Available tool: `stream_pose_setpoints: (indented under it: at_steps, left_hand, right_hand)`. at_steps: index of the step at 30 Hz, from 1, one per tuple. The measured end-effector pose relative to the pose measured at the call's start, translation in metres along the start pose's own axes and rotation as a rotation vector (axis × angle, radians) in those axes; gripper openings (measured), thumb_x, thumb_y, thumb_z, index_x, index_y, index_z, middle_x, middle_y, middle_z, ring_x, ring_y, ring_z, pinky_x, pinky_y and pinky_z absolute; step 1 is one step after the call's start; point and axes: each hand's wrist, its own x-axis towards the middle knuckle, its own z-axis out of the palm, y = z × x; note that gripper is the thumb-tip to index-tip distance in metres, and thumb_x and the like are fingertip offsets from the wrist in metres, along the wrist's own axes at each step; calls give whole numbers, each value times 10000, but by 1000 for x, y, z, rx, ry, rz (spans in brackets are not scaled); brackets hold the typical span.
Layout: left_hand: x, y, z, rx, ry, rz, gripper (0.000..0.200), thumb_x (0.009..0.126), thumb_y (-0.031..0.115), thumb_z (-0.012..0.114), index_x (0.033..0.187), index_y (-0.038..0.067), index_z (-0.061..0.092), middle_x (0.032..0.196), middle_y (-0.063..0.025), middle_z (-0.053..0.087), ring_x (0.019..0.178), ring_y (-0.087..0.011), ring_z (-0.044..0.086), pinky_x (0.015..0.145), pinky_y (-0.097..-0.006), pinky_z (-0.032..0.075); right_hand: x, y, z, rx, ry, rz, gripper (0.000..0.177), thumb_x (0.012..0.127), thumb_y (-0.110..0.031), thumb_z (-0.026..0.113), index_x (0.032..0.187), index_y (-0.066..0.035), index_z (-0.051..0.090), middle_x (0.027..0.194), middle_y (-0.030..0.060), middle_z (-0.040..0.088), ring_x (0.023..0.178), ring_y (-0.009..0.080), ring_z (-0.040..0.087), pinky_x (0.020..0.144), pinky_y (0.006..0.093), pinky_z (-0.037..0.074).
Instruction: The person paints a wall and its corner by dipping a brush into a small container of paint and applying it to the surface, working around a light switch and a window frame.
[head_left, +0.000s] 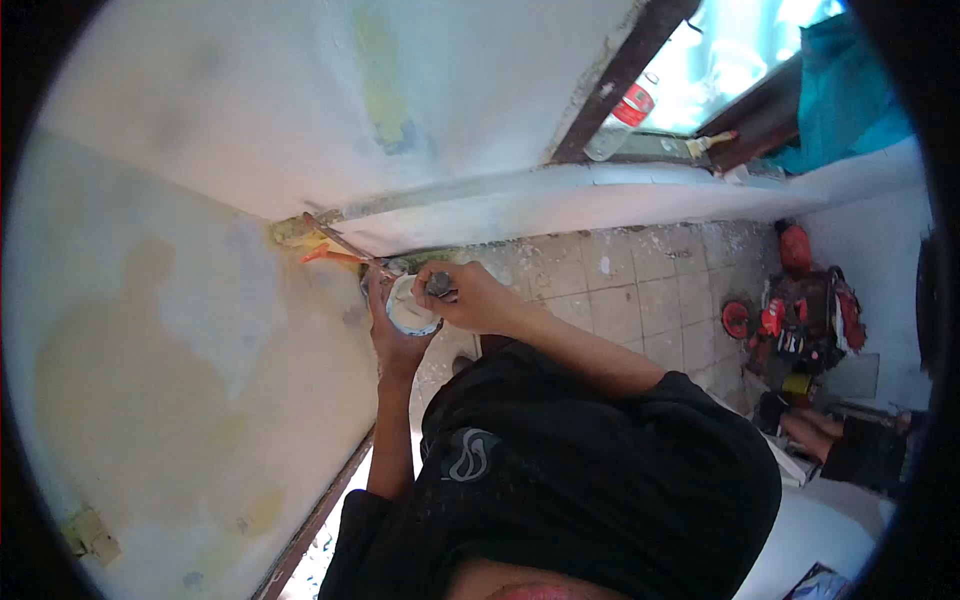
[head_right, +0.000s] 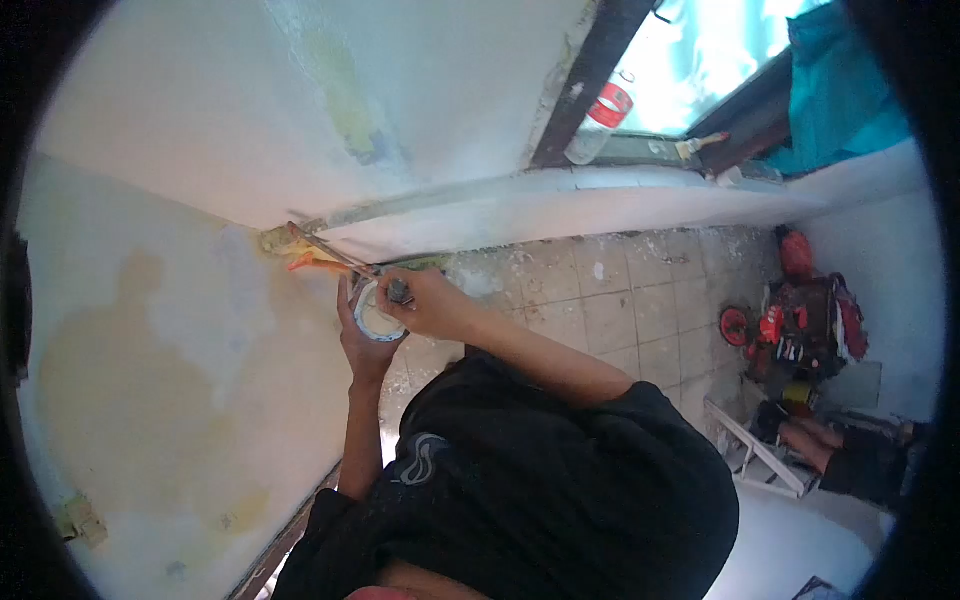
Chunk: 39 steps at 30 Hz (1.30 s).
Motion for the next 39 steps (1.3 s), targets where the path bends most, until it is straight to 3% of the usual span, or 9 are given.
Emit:
stream_pose_setpoints:
  at_steps: [1,6,9,13,14,18,27,28,39]
  left_hand:
    - [-10,5,-1,-15,-7,0,1306,688,135,1017,1705,37,203,1391,-211,691,1266,-334,702,1075,-431,576]
    - [-64,5,5,-118,-65,-62,1323,679,146,1017,1720,72,204,1412,-220,680,1279,-341,696,1069,-434,572]
    - [-89,2,15,-101,-25,102,1337,666,126,1005,1731,82,198,1401,-206,681,1273,-346,697,1060,-438,576]
    - [-109,23,25,-225,-153,57,1324,668,91,976,1738,85,197,1358,-184,690,1206,-325,720,1023,-425,587]
    - [-110,22,30,-218,-162,124,1338,668,95,981,1743,85,184,1362,-169,692,1202,-304,716,1018,-411,584]
    - [-109,38,53,-187,-275,169,1356,665,105,996,1746,87,177,1370,-150,688,1220,-299,706,1031,-401,575]
    - [-98,83,144,-230,-389,156,1339,672,156,1015,1743,90,214,1394,-161,639,1210,-298,680,1052,-398,548]
    - [-95,93,156,-225,-405,150,1343,672,166,1016,1744,91,210,1371,-153,657,1186,-291,693,1039,-398,559]
    - [-90,145,321,-261,-550,211,1281,701,210,1018,1722,92,253,1301,-169,696,1134,-292,729,989,-408,590]
  right_hand:
    - [-12,1,8,-12,6,9,155,1028,-139,756,1116,-14,725,959,128,795,861,205,771,807,370,636]
    - [-77,-11,30,-266,-97,54,216,1062,-193,706,1230,-61,739,1012,237,781,895,400,779,765,447,599]
    - [-111,-8,34,-276,-125,23,225,1052,-180,716,1249,-74,733,1013,235,777,918,391,778,773,462,582]
    - [-142,-5,32,-204,18,-19,205,1045,-172,721,1220,-64,708,1017,197,787,946,377,780,802,455,582]
    - [-146,-4,27,-181,37,-62,199,1058,-203,684,1206,-71,685,957,243,760,913,445,742,769,502,559]
    - [-166,-1,5,-270,91,47,197,1063,-218,679,1204,-81,689,935,241,758,887,440,741,753,500,552]
    - [-208,26,-75,-103,281,-13,227,1052,-233,693,1162,-35,694,871,226,737,774,412,706,714,497,531]
    - [-214,27,-92,-130,230,35,190,1069,-201,680,1190,-54,682,992,195,769,864,369,752,780,457,576]
    - [-301,56,-228,-189,425,26,181,1048,-204,687,1149,-54,694,963,205,742,852,390,733,780,469,564]
